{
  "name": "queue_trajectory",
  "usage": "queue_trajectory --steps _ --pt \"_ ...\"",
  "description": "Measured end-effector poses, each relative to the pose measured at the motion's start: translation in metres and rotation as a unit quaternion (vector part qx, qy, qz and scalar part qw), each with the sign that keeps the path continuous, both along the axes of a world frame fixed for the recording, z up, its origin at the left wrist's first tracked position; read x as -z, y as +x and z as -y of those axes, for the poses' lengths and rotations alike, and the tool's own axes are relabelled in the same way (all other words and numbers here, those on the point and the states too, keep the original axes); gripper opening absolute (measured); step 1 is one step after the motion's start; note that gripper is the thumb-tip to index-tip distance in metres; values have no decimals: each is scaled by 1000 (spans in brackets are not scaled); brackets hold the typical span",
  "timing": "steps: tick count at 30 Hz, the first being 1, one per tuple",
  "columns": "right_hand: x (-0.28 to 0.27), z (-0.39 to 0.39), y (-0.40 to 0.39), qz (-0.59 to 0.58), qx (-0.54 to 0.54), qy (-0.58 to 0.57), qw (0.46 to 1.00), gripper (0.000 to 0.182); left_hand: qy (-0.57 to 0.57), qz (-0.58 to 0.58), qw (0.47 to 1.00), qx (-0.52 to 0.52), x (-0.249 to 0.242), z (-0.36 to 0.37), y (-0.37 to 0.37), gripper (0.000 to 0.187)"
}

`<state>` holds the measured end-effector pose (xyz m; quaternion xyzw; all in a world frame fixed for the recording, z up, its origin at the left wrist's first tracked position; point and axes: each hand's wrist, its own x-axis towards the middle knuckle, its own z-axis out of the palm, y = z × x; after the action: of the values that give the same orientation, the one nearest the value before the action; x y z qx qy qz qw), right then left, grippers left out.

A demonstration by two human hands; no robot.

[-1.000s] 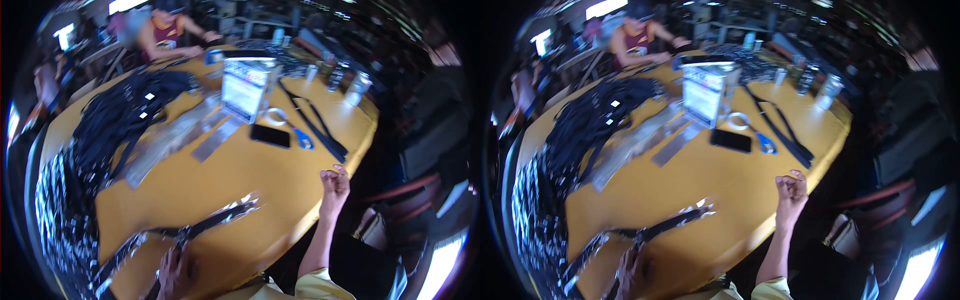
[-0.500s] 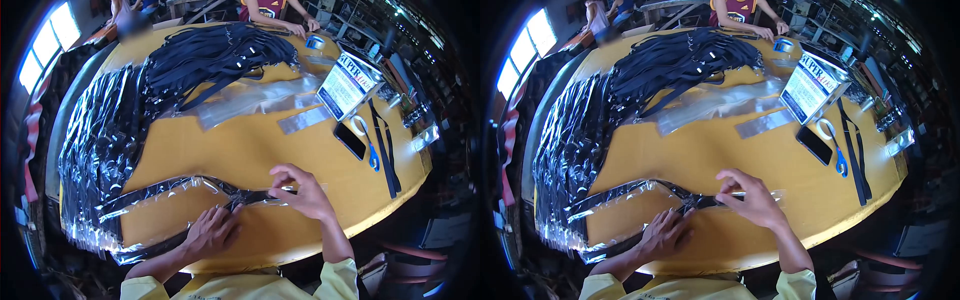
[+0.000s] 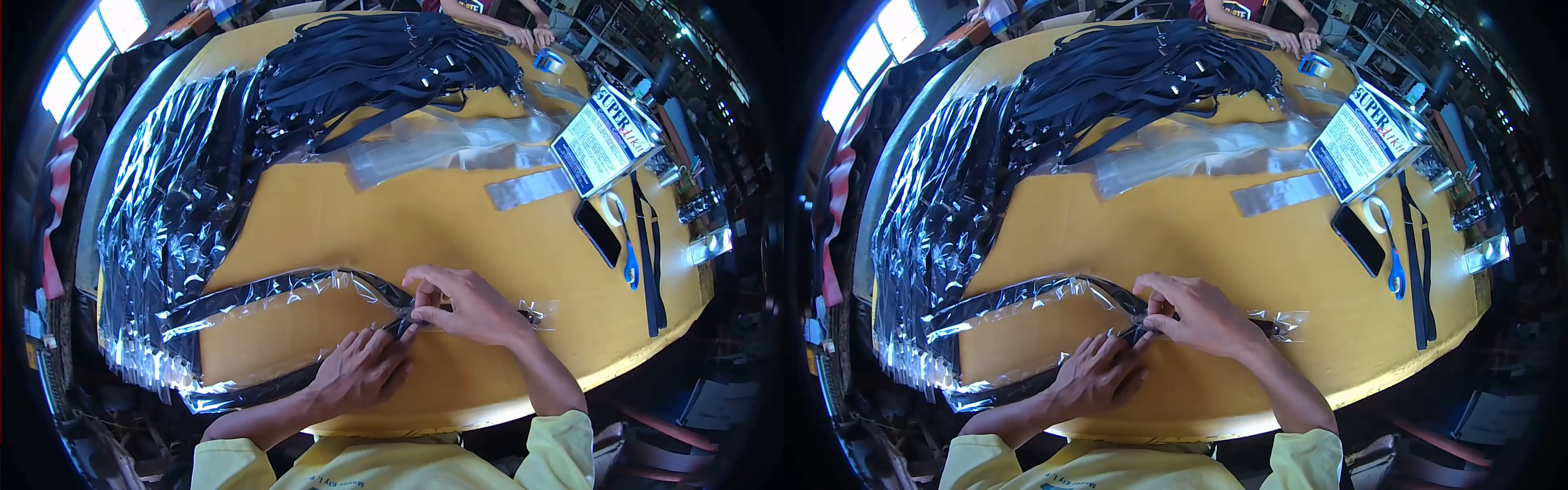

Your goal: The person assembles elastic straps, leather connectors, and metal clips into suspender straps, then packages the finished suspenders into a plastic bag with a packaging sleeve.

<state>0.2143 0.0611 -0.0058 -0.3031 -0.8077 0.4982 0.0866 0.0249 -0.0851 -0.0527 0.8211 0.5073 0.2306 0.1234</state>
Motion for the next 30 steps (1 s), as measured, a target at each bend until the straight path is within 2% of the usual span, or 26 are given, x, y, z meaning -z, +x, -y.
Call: queue_trajectory --steps 16,30 --pt "-3 3 -8 25 -57 198 978 39 19 3 1000 0 4 -1 0 54" --pt "7 3 -14 46 -64 246 966 40 18 7 1000 1 4 0 0 56"
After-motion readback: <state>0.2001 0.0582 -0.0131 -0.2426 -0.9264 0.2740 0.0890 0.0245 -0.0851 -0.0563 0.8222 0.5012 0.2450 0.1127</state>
